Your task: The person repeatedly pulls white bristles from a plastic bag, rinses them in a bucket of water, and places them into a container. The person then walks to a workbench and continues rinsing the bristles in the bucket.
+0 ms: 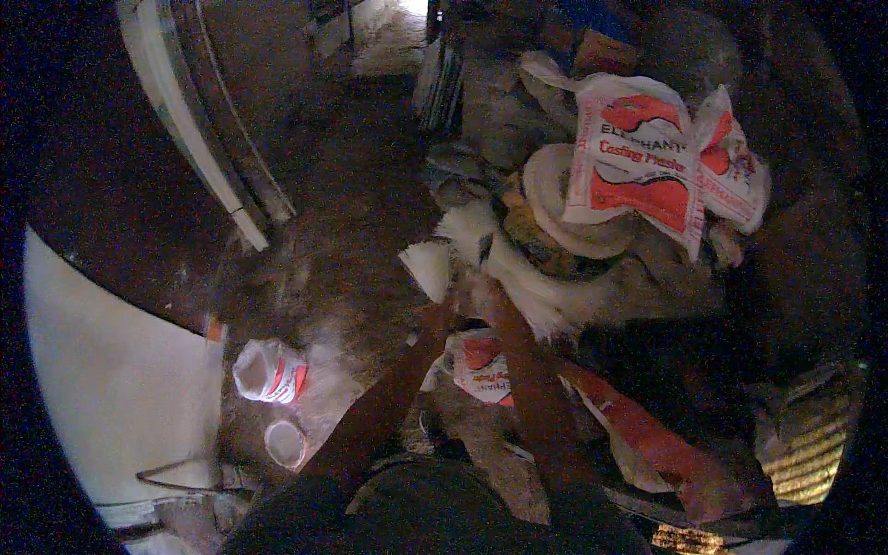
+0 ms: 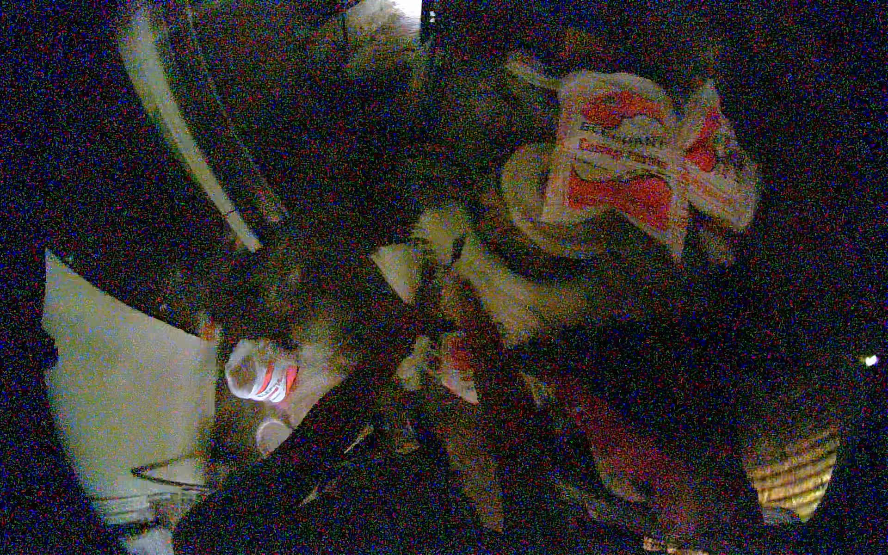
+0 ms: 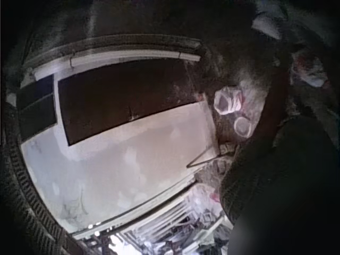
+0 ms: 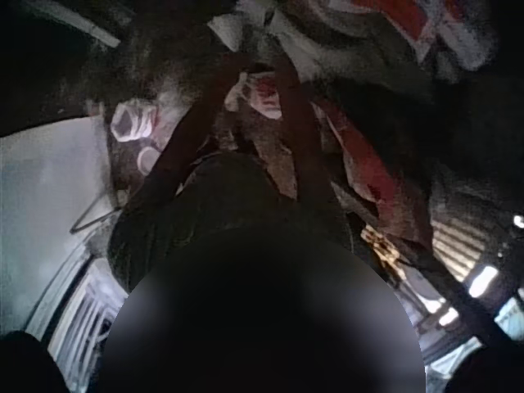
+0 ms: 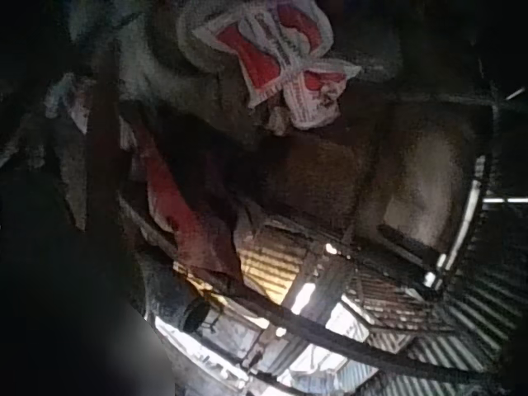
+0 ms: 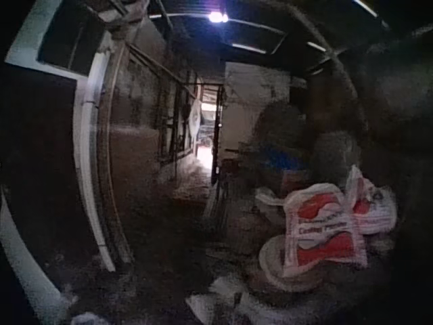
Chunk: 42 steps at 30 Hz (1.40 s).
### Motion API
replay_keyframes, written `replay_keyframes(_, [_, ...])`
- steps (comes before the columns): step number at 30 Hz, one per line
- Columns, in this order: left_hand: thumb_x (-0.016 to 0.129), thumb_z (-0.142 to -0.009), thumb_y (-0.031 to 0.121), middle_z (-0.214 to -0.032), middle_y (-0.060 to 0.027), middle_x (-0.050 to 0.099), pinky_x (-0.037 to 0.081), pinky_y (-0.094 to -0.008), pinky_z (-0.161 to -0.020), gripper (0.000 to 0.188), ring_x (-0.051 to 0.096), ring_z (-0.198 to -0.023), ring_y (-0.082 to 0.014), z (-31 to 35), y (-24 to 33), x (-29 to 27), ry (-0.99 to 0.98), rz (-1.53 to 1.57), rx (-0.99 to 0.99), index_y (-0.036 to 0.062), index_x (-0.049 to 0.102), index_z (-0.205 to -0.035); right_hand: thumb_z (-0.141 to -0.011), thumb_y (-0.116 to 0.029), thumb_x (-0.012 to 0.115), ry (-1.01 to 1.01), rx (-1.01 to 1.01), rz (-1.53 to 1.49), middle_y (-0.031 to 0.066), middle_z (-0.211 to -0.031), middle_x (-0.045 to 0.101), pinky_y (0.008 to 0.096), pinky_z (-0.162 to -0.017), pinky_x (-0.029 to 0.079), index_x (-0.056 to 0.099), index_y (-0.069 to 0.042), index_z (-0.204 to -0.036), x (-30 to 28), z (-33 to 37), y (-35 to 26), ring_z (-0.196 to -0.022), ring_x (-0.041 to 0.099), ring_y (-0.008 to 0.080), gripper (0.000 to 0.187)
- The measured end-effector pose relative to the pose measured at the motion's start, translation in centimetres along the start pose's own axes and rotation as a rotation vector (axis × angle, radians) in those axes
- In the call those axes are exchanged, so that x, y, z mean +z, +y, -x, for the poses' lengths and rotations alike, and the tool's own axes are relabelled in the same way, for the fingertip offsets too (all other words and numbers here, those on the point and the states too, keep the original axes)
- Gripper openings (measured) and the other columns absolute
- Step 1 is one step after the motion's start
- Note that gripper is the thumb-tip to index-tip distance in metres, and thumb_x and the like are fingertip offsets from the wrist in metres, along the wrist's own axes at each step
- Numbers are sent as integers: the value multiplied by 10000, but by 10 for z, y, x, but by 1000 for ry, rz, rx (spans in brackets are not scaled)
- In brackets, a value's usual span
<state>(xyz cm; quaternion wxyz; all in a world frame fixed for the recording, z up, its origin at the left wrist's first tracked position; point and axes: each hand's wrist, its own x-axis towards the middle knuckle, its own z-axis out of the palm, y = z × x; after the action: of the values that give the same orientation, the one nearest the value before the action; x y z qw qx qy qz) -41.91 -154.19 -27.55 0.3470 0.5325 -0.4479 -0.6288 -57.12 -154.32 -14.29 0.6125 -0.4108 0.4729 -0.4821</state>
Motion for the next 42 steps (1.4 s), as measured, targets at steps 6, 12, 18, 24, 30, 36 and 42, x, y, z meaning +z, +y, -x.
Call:
replay_keyframes(6, [574,-950,418,-758,-18,508,416,-310,-510,397,471,-601,-133,87,39,-70,121,-50,2,113,448,-1170,-932,-300,573,116,-207,290,155,-1229,599,409,-851,476,565,-68,-1243,-8,-59,-90,-999,575,262,388])
replay_keyframes(12, [608,-923,464,-657,11,460,361,-305,-438,344,419,-496,-126,187,96,-158,356,153,112,135,508,-917,-920,-297,590,478,-491,2082,228,-1268,576,553,-1026,402,580,-10,-1241,-51,-44,-106,-1168,539,462,431])
replay_keyframes(18, [574,-943,478,-627,57,406,242,-274,-409,334,346,-456,-88,261,145,-211,425,550,-43,206,441,-802,-869,-330,680,376,-420,848,231,-1199,600,470,-952,465,534,2,-1266,11,6,-44,-1110,588,368,538])
replay_keyframes(24, [562,-953,448,-638,66,404,234,-268,-416,309,318,-458,-83,318,204,-183,388,486,138,205,435,-812,-840,-331,706,-174,-247,601,220,-1185,608,459,-943,471,535,4,-1260,163,95,21,-1098,596,360,563])
replay_keyframes(30, [542,-963,480,-703,42,434,247,-251,-440,320,349,-498,-91,364,270,-162,377,483,111,173,505,-882,-812,-332,732,-465,-160,644,210,-1170,616,449,-933,477,537,5,-1253,278,121,65,-1087,604,351,588])
replay_keyframes(36, [542,-977,455,-718,8,450,295,-255,-433,328,402,-537,-107,457,293,-217,473,613,319,135,513,-908,-783,-334,758,-448,-191,621,200,-1155,624,438,-923,484,539,6,-1246,313,141,44,-1075,612,343,615])
replay_keyframes(42, [524,-997,407,-691,-35,519,355,-228,-420,345,437,-514,-109,527,218,-336,519,826,636,63,547,-1002,-755,-335,784,-351,-391,642,189,-1140,633,428,-914,490,541,8,-1239,351,127,-4,-1064,620,334,641])
